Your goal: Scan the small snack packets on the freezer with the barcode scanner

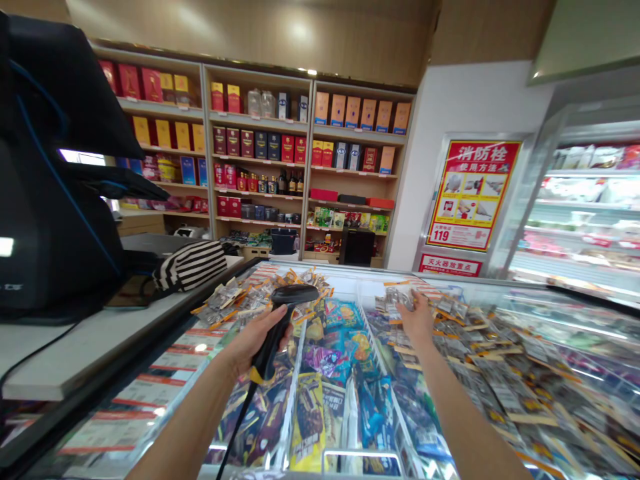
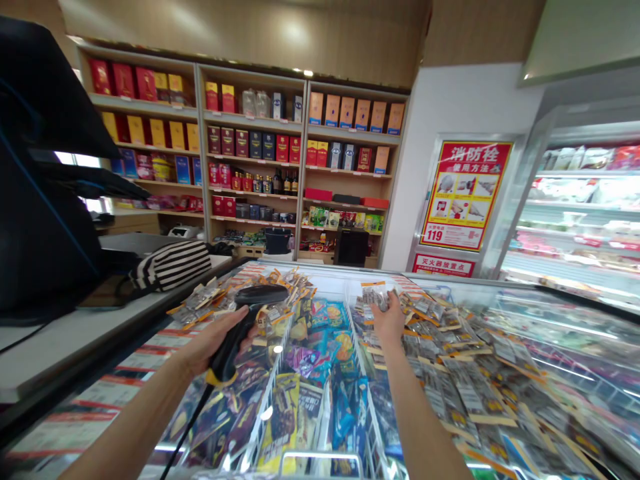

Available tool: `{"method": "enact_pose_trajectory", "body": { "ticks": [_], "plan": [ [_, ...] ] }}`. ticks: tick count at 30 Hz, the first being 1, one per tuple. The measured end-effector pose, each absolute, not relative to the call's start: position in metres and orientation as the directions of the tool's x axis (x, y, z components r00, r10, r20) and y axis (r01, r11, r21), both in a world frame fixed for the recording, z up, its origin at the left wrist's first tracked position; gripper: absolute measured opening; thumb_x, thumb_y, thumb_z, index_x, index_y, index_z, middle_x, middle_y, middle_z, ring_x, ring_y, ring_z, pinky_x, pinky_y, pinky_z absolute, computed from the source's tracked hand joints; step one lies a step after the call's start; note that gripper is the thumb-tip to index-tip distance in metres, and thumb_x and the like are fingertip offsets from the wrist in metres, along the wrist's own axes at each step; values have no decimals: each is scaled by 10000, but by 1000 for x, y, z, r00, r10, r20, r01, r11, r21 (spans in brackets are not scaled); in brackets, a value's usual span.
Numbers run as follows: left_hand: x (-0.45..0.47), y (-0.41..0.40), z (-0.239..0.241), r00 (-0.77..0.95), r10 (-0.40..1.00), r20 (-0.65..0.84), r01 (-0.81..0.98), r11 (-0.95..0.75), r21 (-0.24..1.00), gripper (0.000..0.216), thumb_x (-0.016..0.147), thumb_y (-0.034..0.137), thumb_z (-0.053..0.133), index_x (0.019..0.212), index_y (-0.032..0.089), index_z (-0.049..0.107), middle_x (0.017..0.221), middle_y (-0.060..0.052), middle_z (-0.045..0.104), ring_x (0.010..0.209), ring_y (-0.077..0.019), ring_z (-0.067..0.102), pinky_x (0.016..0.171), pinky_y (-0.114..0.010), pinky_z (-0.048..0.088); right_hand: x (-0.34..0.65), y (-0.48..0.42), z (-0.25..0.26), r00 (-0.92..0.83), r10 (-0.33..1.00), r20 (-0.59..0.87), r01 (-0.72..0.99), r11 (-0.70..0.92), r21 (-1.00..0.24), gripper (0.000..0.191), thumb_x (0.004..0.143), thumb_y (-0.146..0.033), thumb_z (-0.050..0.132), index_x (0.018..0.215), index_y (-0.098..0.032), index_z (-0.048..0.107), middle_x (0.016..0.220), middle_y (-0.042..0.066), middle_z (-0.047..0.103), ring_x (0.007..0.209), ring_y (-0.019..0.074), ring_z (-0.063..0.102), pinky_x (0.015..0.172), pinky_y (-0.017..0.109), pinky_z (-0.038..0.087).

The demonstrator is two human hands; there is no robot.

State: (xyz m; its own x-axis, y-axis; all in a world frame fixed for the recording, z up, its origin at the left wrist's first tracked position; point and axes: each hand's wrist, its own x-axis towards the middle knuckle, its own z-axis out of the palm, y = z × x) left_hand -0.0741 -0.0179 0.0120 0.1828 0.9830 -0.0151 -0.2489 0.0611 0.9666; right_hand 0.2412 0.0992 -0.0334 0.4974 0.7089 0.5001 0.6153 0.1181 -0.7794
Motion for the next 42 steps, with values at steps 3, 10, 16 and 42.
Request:
{"method": "enact_pose_trajectory", "body": {
  "ticks": [3, 10, 16, 42],
  "plan": [
    [-75, -8, 17, 178, 984, -12, -268, 60, 961, 290, 677, 421, 477, 746, 140, 494, 527, 15, 489, 394, -70, 429, 356, -179, 339, 262, 98, -30, 506, 678, 533, 734, -14, -679, 531, 597, -313, 491, 1093, -130, 432, 890, 120, 579, 790, 245, 529, 699, 354, 370],
    [-86, 5, 13, 164, 986, -39, -309, 89, 947, 294, 698, 412, 453, 794, 140, 511, 518, 23, 482, 403, -59, 416, 367, -164, 342, 264, 92, -29, 511, 518, 686, 850, -182, -495, 399, 647, -309, 457, 1022, -180, 499, 1132, 118, 427, 995, 300, 380, 741, 425, 310],
    [-103, 9, 5, 191, 979, -67, -319, 127, 939, 306, 684, 421, 467, 837, 160, 514, 552, 23, 486, 420, -60, 421, 362, -163, 338, 187, 87, -18, 115, 715, 690, 943, 139, -301, 286, 700, -326, 409, 915, -196, 547, 1010, 67, 530, 950, 222, 419, 782, 365, 283],
    [-93, -1, 8, 121, 990, -68, -240, 95, 966, 303, 678, 409, 483, 816, 141, 509, 529, 25, 497, 410, -72, 446, 389, -180, 333, 119, 122, -47, -74, 978, 195, 764, 182, -620, 133, 455, -207, 586, 561, -160, 522, 532, -4, 557, 573, 160, 532, 496, 232, 350]
  ]
}}
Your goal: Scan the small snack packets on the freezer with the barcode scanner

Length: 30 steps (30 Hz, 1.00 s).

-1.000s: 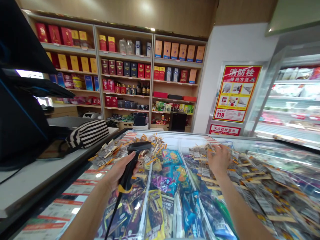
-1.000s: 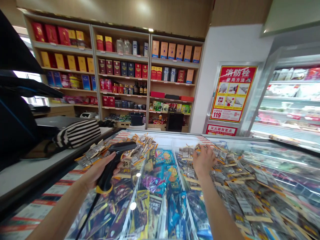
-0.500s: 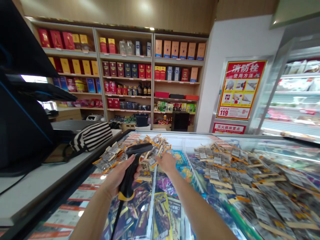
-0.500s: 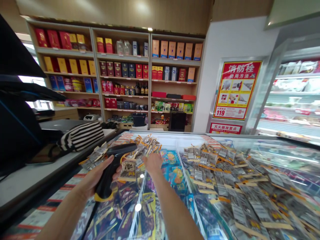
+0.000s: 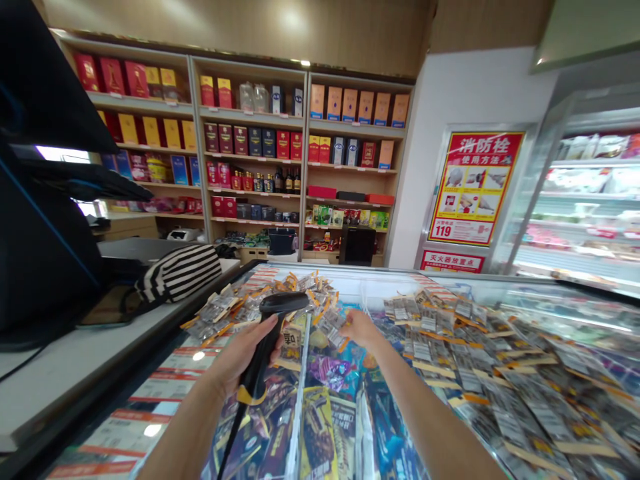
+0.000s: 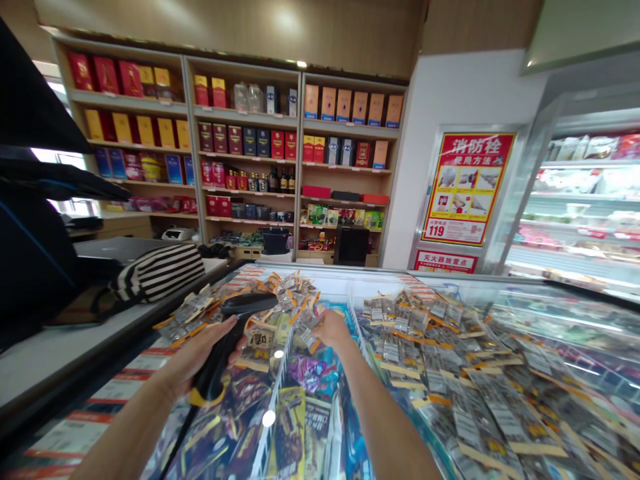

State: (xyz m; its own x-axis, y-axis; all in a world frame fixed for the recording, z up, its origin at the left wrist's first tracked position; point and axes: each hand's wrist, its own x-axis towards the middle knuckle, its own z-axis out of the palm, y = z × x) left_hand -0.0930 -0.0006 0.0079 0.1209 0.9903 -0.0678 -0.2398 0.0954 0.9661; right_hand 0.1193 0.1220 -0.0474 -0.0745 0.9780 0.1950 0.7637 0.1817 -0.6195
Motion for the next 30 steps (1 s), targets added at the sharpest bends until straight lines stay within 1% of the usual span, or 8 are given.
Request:
{"method": "enact_pose_trajectory", "body": {
  "ticks": [2, 4, 6, 8, 15, 21, 27, 30],
  "plan": [
    [-89, -2, 8, 131, 989, -66, -232, 95, 968, 305, 678, 408, 483, 825, 142, 510, 529, 25, 498, 406, -70, 440, 390, -182, 330, 139, 117, -49, -29, 981, 193, 623, 169, -764, 121, 462, -193, 564, 558, -162, 495, 455, -38, 507, 497, 134, 504, 457, 218, 339],
    [-85, -5, 8, 124, 990, -63, -233, 91, 968, 314, 678, 413, 480, 835, 142, 510, 523, 26, 495, 401, -69, 431, 389, -183, 323, 154, 110, -51, 24, 983, 181, 401, 157, -903, 163, 492, -213, 538, 643, -169, 495, 475, -46, 516, 476, 125, 500, 444, 217, 353],
    [-80, -7, 7, 147, 987, -68, -230, 101, 968, 320, 677, 419, 476, 835, 143, 514, 520, 25, 495, 400, -69, 426, 389, -183, 314, 164, 103, -54, 54, 981, 186, 164, 175, -971, 276, 508, -215, 517, 779, -177, 488, 573, -30, 568, 512, 133, 526, 466, 231, 383],
    [-76, -10, 8, 209, 975, -77, -209, 121, 970, 310, 677, 417, 478, 803, 138, 526, 528, 17, 504, 408, -70, 431, 397, -185, 314, 170, 99, -57, 54, 977, 208, 35, 206, -978, 341, 510, -197, 503, 849, -173, 483, 659, -4, 601, 568, 150, 548, 502, 246, 403],
    [-75, -16, 10, 299, 953, -56, -200, 120, 972, 281, 687, 392, 481, 820, 151, 532, 565, 7, 518, 440, -80, 451, 436, -201, 328, 176, 109, -72, 187, 959, 214, 143, 189, -972, 242, 537, -210, 457, 770, -161, 500, 651, 3, 606, 596, 152, 544, 517, 237, 403],
    [-77, -16, 6, 315, 949, 6, -184, 54, 981, 284, 721, 381, 434, 630, 125, 519, 561, -9, 509, 436, -73, 440, 446, -204, 324, 177, 115, -75, 225, 938, 265, 233, 212, -949, 262, 554, -233, 444, 797, -167, 520, 704, 18, 627, 624, 166, 553, 519, 238, 401],
    [-75, -18, 9, 317, 948, -17, -209, 87, 974, 270, 680, 379, 495, 813, 146, 529, 569, 2, 517, 431, -78, 447, 420, -200, 317, 177, 113, -73, 235, 917, 324, 324, 240, -915, 257, 552, -239, 458, 782, -168, 548, 689, 12, 628, 630, 171, 549, 536, 243, 398],
    [-75, -17, 7, 317, 948, -14, -212, 85, 974, 256, 689, 372, 488, 814, 151, 521, 567, 5, 516, 434, -78, 450, 424, -200, 321, 176, 113, -73, 242, 913, 328, 343, 236, -909, 249, 549, -238, 466, 773, -170, 551, 682, 12, 628, 625, 171, 547, 527, 241, 395]
  ]
}}
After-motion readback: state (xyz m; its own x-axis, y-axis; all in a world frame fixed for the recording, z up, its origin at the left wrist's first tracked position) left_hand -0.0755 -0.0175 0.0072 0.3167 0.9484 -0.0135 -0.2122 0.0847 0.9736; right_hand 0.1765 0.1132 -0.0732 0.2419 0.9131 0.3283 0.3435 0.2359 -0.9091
